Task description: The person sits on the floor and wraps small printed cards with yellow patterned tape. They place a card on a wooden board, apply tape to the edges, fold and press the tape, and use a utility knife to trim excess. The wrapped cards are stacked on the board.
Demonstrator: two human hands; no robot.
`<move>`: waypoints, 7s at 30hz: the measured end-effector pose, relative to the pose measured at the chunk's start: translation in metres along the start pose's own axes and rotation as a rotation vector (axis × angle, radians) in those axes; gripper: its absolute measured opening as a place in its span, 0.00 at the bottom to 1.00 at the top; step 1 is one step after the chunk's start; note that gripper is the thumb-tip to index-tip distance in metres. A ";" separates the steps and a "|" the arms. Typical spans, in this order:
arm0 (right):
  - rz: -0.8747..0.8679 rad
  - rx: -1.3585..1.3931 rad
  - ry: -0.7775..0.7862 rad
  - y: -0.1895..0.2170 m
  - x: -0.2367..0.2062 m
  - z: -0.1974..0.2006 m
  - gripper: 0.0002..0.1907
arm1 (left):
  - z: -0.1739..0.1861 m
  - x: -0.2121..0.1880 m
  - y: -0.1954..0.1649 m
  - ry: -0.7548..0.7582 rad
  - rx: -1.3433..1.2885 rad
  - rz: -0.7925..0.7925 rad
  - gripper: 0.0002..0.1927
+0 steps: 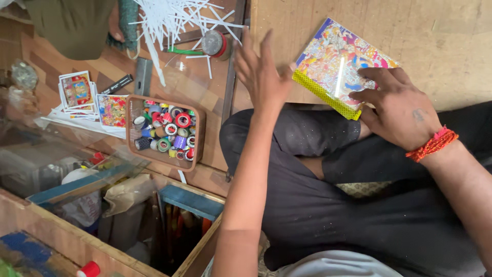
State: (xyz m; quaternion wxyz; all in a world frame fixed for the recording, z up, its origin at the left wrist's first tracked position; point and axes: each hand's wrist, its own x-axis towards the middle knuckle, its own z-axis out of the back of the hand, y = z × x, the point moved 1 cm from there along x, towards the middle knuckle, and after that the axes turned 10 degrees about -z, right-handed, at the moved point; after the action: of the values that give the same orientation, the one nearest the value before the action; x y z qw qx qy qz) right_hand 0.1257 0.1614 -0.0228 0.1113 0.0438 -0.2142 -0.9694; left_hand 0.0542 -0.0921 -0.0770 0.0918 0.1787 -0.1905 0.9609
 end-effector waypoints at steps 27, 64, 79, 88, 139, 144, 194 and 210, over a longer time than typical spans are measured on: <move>0.113 0.074 0.058 -0.022 -0.004 0.009 0.12 | 0.027 -0.055 -0.028 0.267 -0.351 -0.017 0.14; 0.158 -0.218 -0.074 0.009 -0.004 -0.003 0.21 | 0.037 -0.038 -0.022 0.422 -0.515 -0.297 0.31; 0.002 -0.174 -0.143 0.076 0.042 -0.031 0.51 | 0.033 -0.041 -0.012 0.417 -0.631 -0.324 0.34; 0.030 -0.162 -0.167 0.076 0.044 -0.037 0.51 | 0.030 -0.041 -0.016 0.359 -0.508 -0.378 0.27; -0.421 1.169 -0.225 0.030 -0.072 0.019 0.15 | 0.127 -0.012 -0.111 -0.050 -0.692 -0.356 0.12; -0.294 0.717 -0.080 0.041 -0.072 0.065 0.15 | 0.120 -0.012 -0.104 0.387 -1.110 0.025 0.17; -0.148 0.463 0.123 0.008 -0.071 0.059 0.16 | 0.070 -0.126 -0.113 0.121 -0.949 -0.135 0.49; 0.020 0.302 -0.405 0.089 -0.093 0.053 0.18 | 0.038 -0.139 -0.113 0.115 -0.953 -0.077 0.49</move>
State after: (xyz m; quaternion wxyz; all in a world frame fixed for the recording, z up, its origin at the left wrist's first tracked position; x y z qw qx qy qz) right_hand 0.2267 0.1259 0.0666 0.0679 -0.1375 -0.3751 -0.9142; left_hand 0.2219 -0.0194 -0.0590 0.2092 0.0701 -0.5975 0.7709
